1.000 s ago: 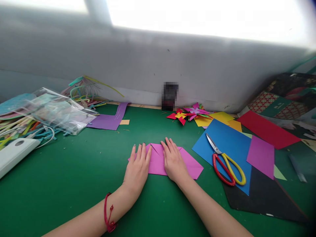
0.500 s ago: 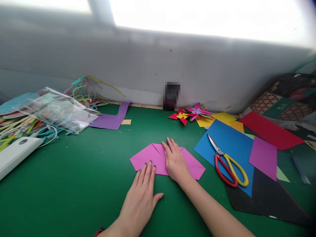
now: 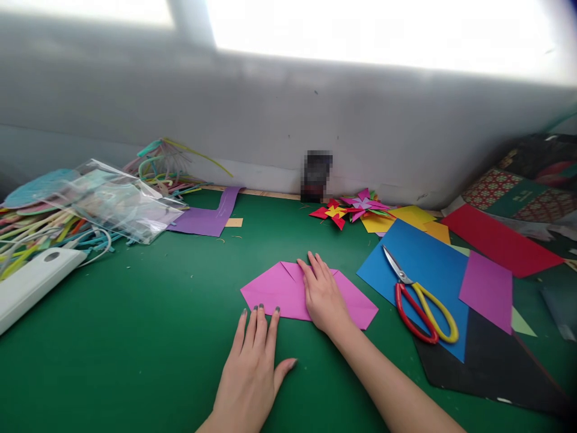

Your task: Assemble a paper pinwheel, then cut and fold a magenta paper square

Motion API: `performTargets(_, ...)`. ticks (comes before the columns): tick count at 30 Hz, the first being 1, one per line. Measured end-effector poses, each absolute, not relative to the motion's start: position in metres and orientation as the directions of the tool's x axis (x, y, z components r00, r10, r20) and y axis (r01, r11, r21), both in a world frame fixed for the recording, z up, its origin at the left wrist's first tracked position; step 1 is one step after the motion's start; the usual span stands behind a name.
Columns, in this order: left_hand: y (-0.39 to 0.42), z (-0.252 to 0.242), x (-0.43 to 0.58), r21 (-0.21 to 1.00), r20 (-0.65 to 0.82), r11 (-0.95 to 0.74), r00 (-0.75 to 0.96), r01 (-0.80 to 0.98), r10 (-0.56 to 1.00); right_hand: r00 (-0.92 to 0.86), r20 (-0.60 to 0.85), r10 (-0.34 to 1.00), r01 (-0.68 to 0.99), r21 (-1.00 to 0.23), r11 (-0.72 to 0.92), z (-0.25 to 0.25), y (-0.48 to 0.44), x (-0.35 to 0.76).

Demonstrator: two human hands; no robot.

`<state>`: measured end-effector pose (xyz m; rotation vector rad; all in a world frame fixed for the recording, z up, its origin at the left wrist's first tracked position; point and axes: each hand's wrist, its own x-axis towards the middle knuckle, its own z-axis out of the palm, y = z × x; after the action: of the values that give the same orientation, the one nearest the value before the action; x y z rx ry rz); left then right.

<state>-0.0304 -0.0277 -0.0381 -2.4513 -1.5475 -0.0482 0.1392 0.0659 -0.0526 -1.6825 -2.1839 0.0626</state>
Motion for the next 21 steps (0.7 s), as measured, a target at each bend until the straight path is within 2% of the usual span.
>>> performTargets(10,-0.0336,-0.0361,-0.0289,-0.142,0.214,-0.379,0.402,0.915,0.890,-0.209,0.271,0.940,0.919,-0.275,0.283,-0.0519,0.0654,0.1397)
performTargets(21,-0.0307,-0.0293,-0.0362,-0.160,0.201,-0.397,0.424,0.904,0.883,-0.207,0.269,0.941,0.920,-0.274,0.281,-0.0514,0.0654,0.1395)
